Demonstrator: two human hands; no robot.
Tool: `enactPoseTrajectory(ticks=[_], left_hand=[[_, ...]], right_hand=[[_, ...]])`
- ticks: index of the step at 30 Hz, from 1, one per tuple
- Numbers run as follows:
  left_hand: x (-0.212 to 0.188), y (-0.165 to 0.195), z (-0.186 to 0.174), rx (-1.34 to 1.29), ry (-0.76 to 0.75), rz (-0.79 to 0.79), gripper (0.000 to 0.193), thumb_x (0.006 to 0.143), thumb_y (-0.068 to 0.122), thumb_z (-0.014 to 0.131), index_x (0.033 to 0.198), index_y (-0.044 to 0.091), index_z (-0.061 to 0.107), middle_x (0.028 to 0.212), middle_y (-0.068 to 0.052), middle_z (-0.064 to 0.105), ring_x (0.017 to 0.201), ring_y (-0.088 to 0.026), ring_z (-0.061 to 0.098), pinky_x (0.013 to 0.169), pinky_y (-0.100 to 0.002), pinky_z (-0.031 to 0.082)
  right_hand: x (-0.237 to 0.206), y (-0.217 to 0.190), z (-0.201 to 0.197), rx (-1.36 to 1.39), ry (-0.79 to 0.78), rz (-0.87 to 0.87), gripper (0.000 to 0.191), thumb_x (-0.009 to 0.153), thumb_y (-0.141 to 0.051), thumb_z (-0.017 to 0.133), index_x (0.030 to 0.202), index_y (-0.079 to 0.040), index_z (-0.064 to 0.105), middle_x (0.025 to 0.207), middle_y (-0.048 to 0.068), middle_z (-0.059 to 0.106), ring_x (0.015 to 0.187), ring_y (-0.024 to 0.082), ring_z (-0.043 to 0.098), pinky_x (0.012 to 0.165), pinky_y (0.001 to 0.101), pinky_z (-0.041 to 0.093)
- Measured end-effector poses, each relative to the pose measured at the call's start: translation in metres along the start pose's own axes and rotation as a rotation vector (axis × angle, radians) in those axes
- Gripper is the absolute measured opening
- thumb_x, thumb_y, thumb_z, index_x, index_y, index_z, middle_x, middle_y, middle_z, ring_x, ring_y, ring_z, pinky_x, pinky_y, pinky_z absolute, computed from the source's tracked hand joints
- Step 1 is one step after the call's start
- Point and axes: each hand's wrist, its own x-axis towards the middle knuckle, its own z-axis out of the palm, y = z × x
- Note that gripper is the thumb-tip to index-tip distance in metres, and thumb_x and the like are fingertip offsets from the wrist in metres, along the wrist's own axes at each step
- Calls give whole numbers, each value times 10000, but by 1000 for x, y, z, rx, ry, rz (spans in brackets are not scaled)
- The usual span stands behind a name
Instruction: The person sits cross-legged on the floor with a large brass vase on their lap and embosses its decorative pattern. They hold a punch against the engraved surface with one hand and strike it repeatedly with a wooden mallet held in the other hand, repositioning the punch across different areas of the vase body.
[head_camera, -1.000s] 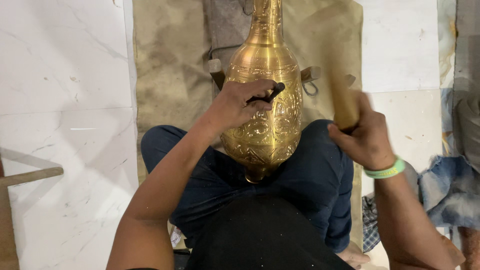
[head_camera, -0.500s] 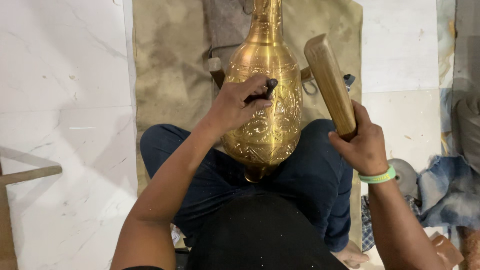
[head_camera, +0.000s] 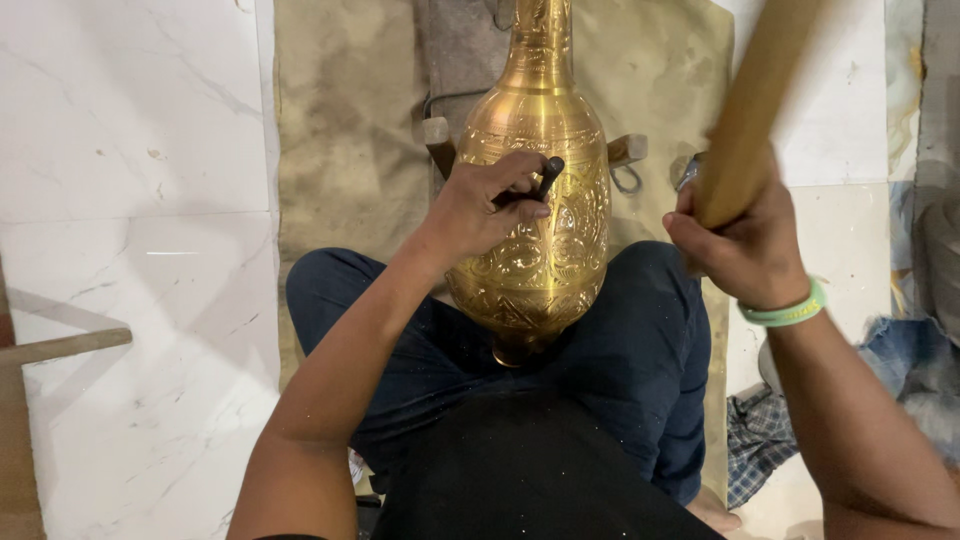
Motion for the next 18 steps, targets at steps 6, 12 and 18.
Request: enactPoseTrajectory(ticks=[6,12,18], left_hand=[[-3,-6,6,-28,41,26,495,884,149,858,1304,57,614,953,-116,753,799,-210,762,728,-298,593],[-5,-9,8,-25,41,20,402,911,117,853,1234,67,619,963,-112,755,817,-192,771,737,-293,591],[-3,-3,11,-32,79,5,469,891,111,846,1299,57,621,970,-123,758,816,-197,774,725,-298,604]], right_hand=[[10,-5,-4,-284,-70,-76,706,801,-77,782,1453,-92,512,971,169,710,864,346,713,761,412,573],[7,-5,-5,-559,-116,-98,701,801,-69,779,1453,-143,533,968,155,731,844,364,727,729,455,573],[6,-3,-13,-608,-223,-30,704,784,-110,756,1440,-194,514,932,145,732,824,383,717,711,478,572]])
